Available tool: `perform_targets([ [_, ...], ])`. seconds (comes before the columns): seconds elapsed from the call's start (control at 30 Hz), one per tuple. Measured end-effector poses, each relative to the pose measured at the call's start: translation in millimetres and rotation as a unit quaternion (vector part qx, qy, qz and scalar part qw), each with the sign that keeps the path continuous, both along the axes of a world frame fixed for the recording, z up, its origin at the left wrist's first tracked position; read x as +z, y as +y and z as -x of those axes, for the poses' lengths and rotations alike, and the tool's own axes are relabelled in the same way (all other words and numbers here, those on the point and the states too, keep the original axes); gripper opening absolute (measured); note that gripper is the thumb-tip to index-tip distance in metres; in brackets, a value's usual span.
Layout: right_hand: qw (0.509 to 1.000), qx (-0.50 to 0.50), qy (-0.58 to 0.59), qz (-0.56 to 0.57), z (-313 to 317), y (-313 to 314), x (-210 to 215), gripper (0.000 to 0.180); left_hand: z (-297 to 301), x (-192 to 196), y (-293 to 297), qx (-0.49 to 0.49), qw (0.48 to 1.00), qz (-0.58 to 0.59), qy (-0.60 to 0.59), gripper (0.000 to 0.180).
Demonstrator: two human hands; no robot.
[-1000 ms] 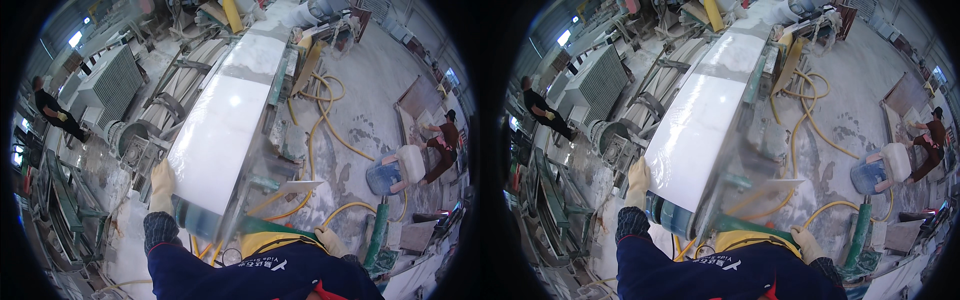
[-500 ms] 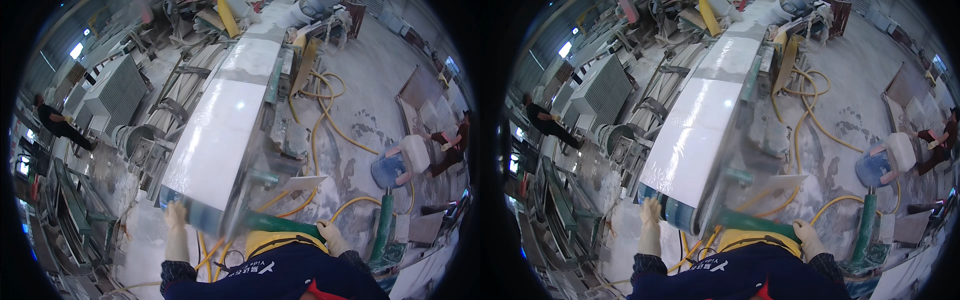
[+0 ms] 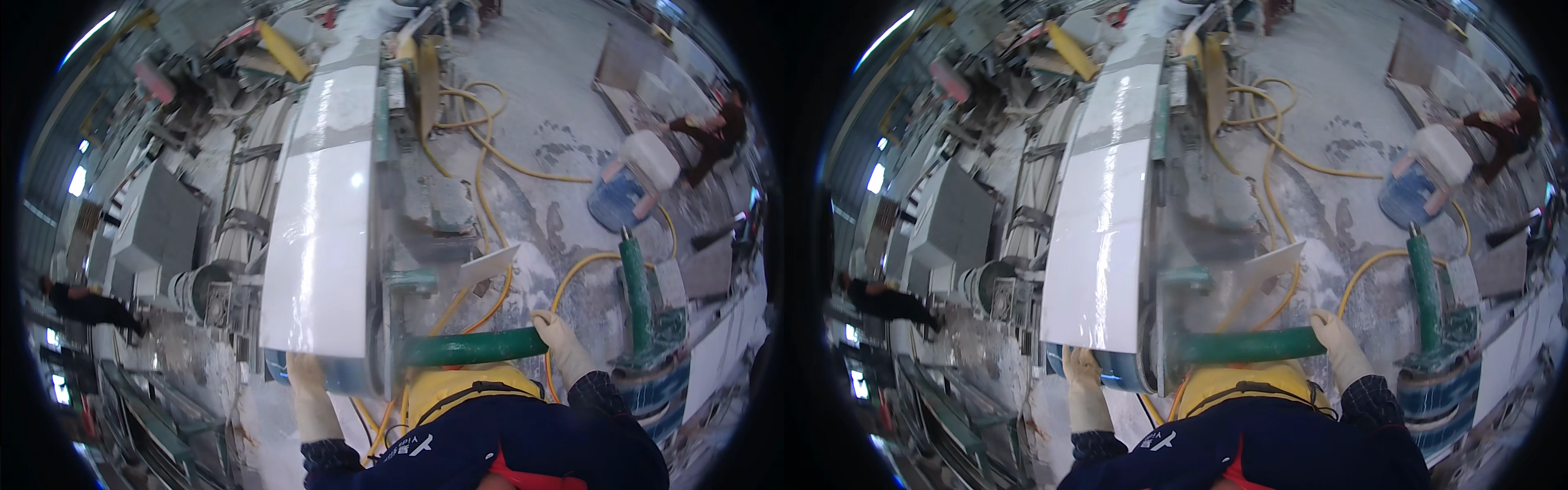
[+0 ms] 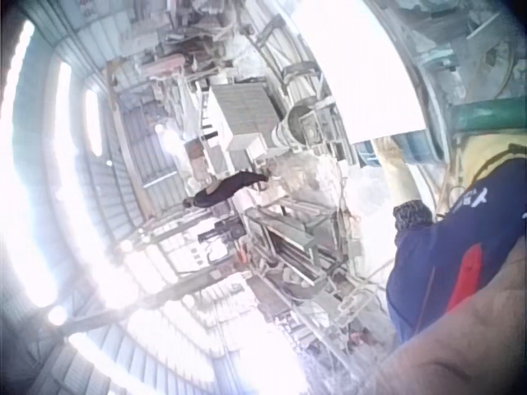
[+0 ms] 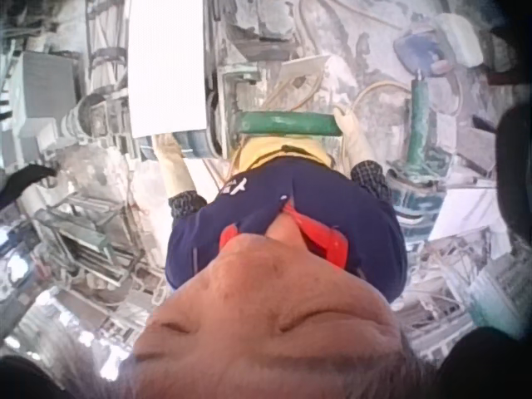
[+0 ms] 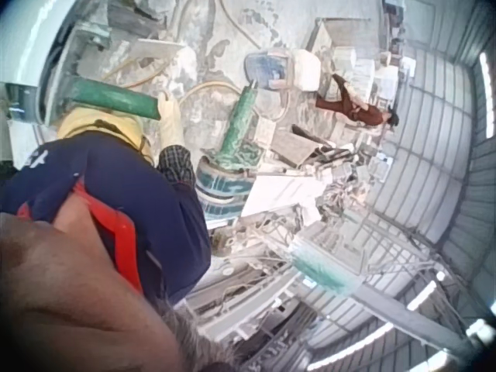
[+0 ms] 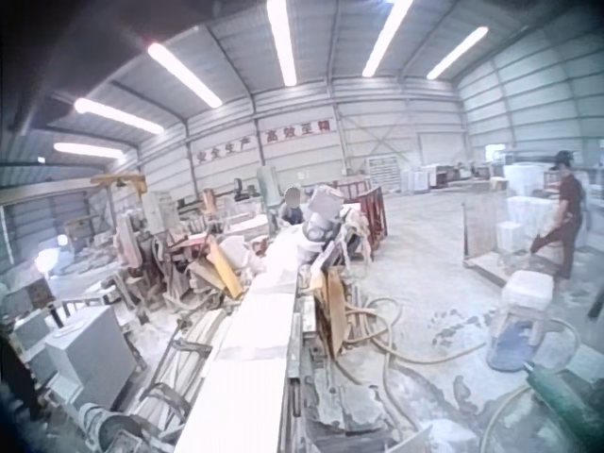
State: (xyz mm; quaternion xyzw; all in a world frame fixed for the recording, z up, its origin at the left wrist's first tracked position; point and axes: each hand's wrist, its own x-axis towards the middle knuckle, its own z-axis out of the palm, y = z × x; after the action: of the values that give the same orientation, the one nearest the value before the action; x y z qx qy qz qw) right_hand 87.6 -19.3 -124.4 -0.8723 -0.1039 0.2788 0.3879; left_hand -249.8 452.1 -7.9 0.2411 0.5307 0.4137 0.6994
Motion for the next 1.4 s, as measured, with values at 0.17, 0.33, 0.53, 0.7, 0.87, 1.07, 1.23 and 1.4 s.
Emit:
perform_targets([
  [0.17, 0.992, -0.102, 0.047, -0.061, 11, -6, 50, 0.035, -6, 30, 18, -0.1, 0.982, -0.072, -0.142, 0.057],
  [0.33, 0.996, -0.086, -0.003, -0.012, 22, 18, 88, 0.04, -40, 25, 39, -0.123, 0.964, -0.06, -0.227, 0.06],
  [0.53, 0.997, -0.04, 0.022, -0.067, 37, 14, 128, 0.042, -20, 46, 21, -0.193, 0.959, -0.109, -0.177, 0.068],
  [0.7, 0.986, -0.086, 0.045, -0.135, 64, -15, 169, 0.037, 15, 100, -23, -0.236, 0.947, -0.16, -0.146, 0.068],
  [0.87, 0.995, -0.004, 0.004, -0.096, 61, -7, 185, 0.041, -17, 124, -92, -0.267, 0.919, -0.288, -0.025, 0.06],
  [1.07, 0.962, 0.042, -0.168, -0.213, 39, -3, 194, 0.037, -111, 109, -197, -0.39, 0.884, -0.243, -0.083, 0.05],
  [1.23, 0.903, -0.029, -0.373, -0.212, 20, -46, 210, 0.047, -173, 95, -281, -0.586, 0.791, -0.161, -0.06, 0.054],
  [1.4, 0.866, -0.162, -0.452, -0.136, 9, -81, 222, 0.047, -209, 76, -341, -0.741, 0.652, -0.143, -0.076, 0.05],
])
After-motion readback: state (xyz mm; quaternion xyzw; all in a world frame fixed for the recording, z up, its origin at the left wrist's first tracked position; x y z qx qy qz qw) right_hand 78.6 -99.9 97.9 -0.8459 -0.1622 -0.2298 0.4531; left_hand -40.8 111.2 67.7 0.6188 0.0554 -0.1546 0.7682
